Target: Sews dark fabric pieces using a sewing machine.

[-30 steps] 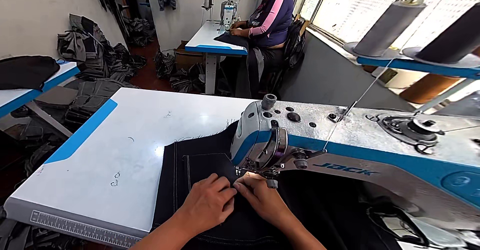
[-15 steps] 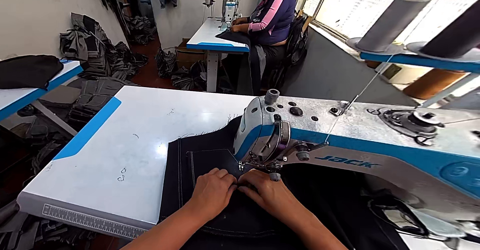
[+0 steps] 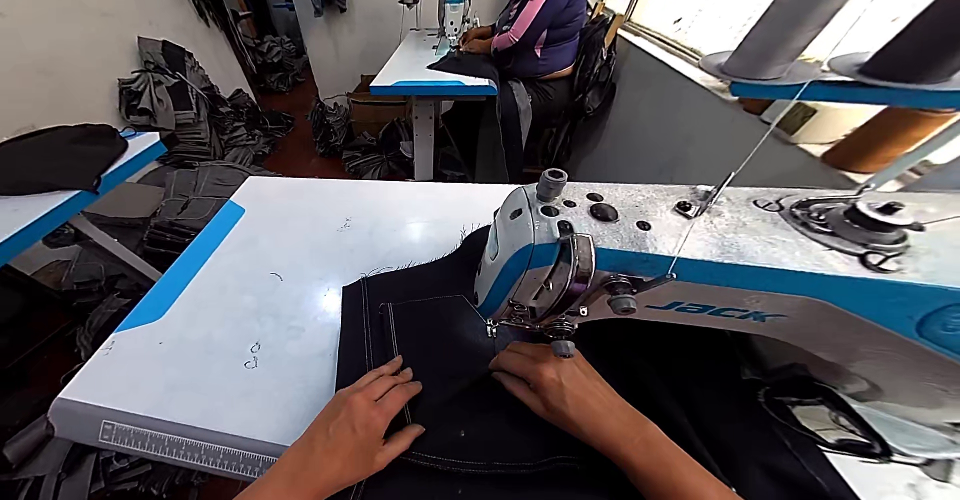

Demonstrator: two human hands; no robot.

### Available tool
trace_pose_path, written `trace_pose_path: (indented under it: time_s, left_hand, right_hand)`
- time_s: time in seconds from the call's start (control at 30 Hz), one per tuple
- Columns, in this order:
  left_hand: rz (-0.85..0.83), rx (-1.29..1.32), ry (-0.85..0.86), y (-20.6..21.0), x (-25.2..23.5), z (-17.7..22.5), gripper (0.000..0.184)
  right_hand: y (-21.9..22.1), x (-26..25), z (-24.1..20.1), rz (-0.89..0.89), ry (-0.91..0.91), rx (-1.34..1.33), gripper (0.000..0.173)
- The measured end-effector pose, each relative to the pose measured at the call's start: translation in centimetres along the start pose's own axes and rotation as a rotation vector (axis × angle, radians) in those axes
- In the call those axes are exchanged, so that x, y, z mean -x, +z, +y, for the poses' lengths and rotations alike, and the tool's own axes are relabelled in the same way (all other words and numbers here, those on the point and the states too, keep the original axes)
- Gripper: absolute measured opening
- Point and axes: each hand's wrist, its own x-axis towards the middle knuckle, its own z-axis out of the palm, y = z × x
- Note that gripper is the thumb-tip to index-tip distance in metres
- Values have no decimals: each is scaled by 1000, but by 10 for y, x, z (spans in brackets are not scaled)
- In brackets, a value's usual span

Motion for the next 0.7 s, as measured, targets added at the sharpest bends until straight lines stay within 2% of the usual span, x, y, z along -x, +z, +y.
trace_pose_path:
  time_s: [0.1, 0.33, 0.43, 0.53, 0.7]
  left_hand:
    - [9, -37, 58, 1, -3, -3, 32]
    - [178, 66, 132, 10, -4, -27, 22]
    - [218, -11, 277, 8, -9, -38, 20]
    - [171, -162, 409, 3, -13, -36, 24]
    - [-94, -268, 351, -13, -15, -14, 25]
  right_hand:
    - [-1, 0, -2, -11, 6, 17, 23]
    - [-3, -1, -1, -15, -39, 35, 24]
    - [0, 3, 1, 66, -146, 75, 23]
    - [4, 8, -2, 134, -275, 166, 20]
    - [-2, 7, -17, 58, -255, 249, 21]
